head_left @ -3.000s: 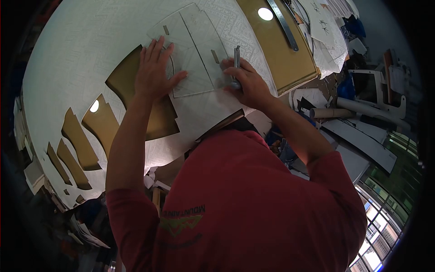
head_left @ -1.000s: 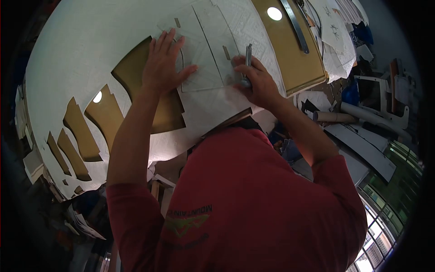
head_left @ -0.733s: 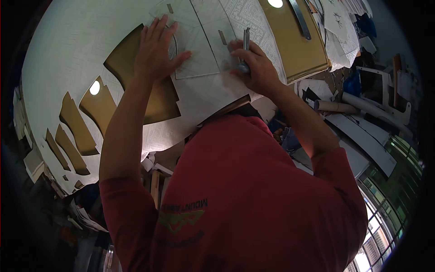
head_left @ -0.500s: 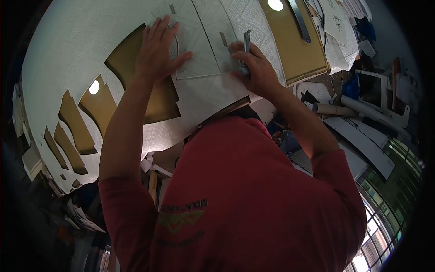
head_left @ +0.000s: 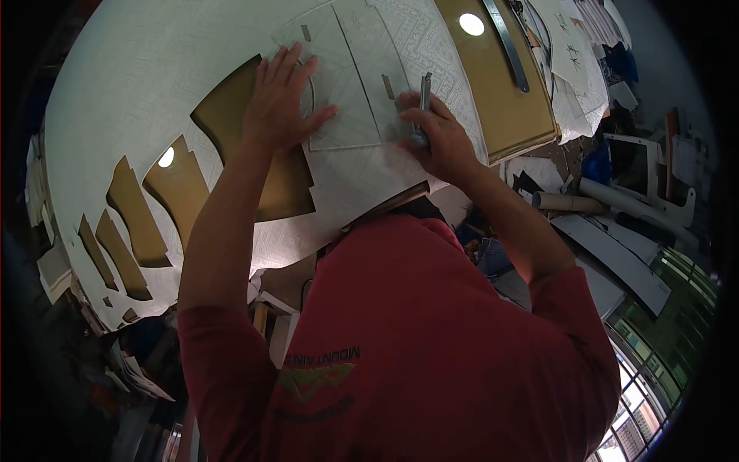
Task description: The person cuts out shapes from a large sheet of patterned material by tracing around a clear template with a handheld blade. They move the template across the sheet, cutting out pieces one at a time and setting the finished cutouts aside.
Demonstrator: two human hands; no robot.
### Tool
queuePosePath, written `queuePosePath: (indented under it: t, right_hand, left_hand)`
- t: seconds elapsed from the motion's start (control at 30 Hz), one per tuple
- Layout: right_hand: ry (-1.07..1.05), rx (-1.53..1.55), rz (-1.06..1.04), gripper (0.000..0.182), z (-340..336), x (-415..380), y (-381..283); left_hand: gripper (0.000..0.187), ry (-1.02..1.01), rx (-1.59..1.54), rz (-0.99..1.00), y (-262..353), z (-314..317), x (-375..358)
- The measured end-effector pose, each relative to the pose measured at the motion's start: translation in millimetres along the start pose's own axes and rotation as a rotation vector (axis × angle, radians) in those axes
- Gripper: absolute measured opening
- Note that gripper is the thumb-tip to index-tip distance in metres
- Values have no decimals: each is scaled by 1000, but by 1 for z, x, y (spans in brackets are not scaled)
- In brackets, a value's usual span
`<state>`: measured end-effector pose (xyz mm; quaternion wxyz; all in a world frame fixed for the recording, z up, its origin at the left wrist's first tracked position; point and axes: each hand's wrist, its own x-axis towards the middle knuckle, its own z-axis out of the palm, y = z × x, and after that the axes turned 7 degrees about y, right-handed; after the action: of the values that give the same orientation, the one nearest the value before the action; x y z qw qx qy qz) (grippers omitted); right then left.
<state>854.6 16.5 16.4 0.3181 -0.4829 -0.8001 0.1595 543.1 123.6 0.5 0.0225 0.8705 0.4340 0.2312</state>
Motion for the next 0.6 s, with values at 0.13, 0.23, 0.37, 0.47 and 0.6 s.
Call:
queuePosePath:
  t: [0.13,0.23,0.37,0.47,0.6]
  right_hand:
    - [11,23,-6,56,1,-1,1]
    - [15,12,-16,56,2,-1,1]
    - [30,-4,-21,50,2,0,0]
    - [30,-16,-25,50,1,1,-1]
    - [23,-52,-43,51,0,2,-2]
  left_hand:
    - [85,2,6,4,0,0,0]
    - [87,-7,7,-2,0,-1,0]
    - [87,-8,12,-3,1,0,-1]
    - [87,-5,7,-2,0,1,0]
    - [83,-1,14,12,2,-2,-1]
